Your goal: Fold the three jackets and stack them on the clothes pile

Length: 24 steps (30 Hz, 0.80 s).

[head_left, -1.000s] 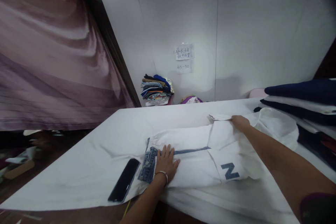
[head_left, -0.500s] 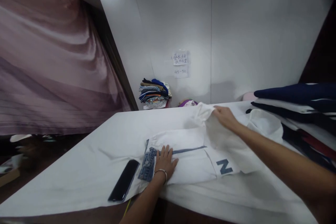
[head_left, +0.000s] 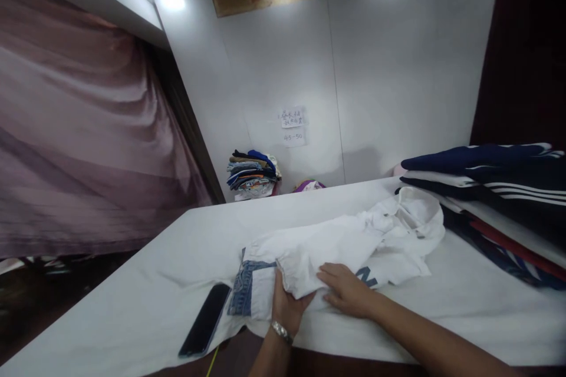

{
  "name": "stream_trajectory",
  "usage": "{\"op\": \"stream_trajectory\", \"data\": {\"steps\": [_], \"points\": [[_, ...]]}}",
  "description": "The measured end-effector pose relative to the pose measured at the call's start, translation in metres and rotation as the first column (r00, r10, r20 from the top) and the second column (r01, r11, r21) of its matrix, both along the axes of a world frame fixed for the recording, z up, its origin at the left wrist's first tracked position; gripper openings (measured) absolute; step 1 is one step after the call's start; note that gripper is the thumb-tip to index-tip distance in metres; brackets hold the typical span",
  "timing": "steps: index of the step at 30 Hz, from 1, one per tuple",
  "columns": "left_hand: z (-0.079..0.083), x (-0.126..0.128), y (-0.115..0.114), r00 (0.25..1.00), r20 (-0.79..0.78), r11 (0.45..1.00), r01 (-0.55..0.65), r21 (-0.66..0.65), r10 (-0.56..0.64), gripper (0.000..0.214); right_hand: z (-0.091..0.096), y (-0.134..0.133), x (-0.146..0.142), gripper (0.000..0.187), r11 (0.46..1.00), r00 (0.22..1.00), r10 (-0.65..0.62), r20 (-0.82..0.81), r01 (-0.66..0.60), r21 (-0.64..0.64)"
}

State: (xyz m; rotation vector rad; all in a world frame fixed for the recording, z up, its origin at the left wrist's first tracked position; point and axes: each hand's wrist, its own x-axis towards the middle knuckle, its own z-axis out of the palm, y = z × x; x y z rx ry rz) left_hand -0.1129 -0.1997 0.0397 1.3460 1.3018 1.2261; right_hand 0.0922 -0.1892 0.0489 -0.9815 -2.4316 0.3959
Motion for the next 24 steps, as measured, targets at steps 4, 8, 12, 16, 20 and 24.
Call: {"op": "stream_trajectory", "data": {"steps": [4, 8, 12, 16, 20, 24], "points": [[0.006, 0.0, -0.005, 0.951, 0.308, 0.983, 0.035, -0.182, 0.023, 0.063, -0.012, 0.001, 0.032, 0.059, 0.992, 0.992, -0.121, 0.032, 0.12, 0.029], [0.024, 0.003, 0.007, 0.921, 0.365, 0.952, -0.018, -0.305, 0.134, 0.049, -0.018, 0.015, 0.08, 0.063, 0.908, 0.922, -0.387, -0.002, 0.382, 0.17], [0.064, 0.004, 0.03, 0.905, 0.423, 0.986, 0.03, -0.164, 0.042, 0.05, -0.028, 0.033, 0.121, 0.07, 0.749, 0.766, -0.638, -0.077, 0.64, 0.172], [0.108, 0.007, 0.058, 0.939, 0.34, 0.999, 0.053, -0.001, -0.05, 0.052, -0.035, 0.049, 0.143, 0.072, 0.708, 0.702, -0.706, -0.088, 0.703, -0.068], [0.136, -0.002, 0.085, 0.956, 0.281, 0.991, 0.052, 0.126, -0.087, 0.051, -0.036, 0.057, 0.152, 0.051, 0.656, 0.658, -0.752, -0.04, 0.74, -0.151], [0.148, -0.033, 0.101, 0.96, 0.279, 0.983, -0.019, 0.181, -0.032, 0.043, -0.036, 0.063, 0.158, 0.036, 0.632, 0.639, -0.768, 0.05, 0.768, -0.109]]}}
